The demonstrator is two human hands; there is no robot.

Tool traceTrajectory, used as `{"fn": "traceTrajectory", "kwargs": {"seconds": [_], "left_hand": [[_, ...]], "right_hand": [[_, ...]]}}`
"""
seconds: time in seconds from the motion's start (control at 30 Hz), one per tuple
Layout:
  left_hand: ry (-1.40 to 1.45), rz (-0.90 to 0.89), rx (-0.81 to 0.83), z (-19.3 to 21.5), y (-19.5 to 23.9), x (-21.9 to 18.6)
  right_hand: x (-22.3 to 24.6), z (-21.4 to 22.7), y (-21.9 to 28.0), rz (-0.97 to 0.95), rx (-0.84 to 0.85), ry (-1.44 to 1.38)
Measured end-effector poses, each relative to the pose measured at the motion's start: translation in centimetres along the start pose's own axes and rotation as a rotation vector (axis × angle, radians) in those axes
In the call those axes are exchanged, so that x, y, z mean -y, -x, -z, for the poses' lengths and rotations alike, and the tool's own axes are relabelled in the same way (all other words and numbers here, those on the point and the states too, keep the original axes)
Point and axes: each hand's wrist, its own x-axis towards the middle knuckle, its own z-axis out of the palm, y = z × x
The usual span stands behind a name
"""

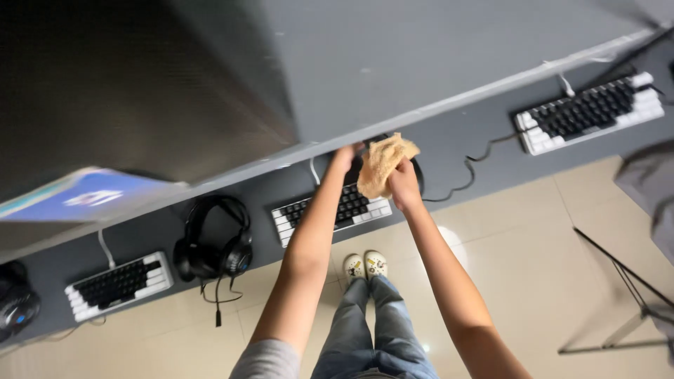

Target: The person wipes a keyboard, mouse, and headphones with a cloth on a desk. They lift and turn the keyboard to clean its underside, wipe the mouse and its cable, and clean the earcups and headband of the headphones before placing them back on the desk.

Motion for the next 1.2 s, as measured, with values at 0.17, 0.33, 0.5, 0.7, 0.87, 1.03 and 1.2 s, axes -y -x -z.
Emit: {"fn": "traceTrajectory", "kwargs": {"seconds": [0.17,0.33,0.5,0.7,0.87,1.03,1.2], "left_hand": [[-0.217,-0.008,0.035,-3.0,-0.2,-1.8],[-0.061,-0.153,-0.085,-5.4,7.4,-4.6],[0.079,-0.27,-0.064,-5.4,16.8,-6.7],[-0.43,-0.795,-0.24,-0.3,15.0,-0.3],[-0.168,-0.366,-0.288,-1.5,17.3,-2.9],[-0.109,-0.225,-0.227,-3.2,20.0,-5.1],[0.074,-0.138,-0.096,-3.9,21.3,-5.4]], "right_hand": [[2.1,2.3,3.5,0.011,-0.033,-0.026],[2.6,2.9,5.2,0.015,-0.025,-0.028],[2.5,0.4,3.4,0.023,0.053,0.152],[-6.9,-3.6,-7.8,0.147,0.283,0.641],[-14.9,-4.0,-17.3,0.105,0.156,0.865],[-24.6,2.9,-27.5,0.861,0.376,0.971],[-15.0,-4.2,-19.5,0.588,0.318,0.869]]}}
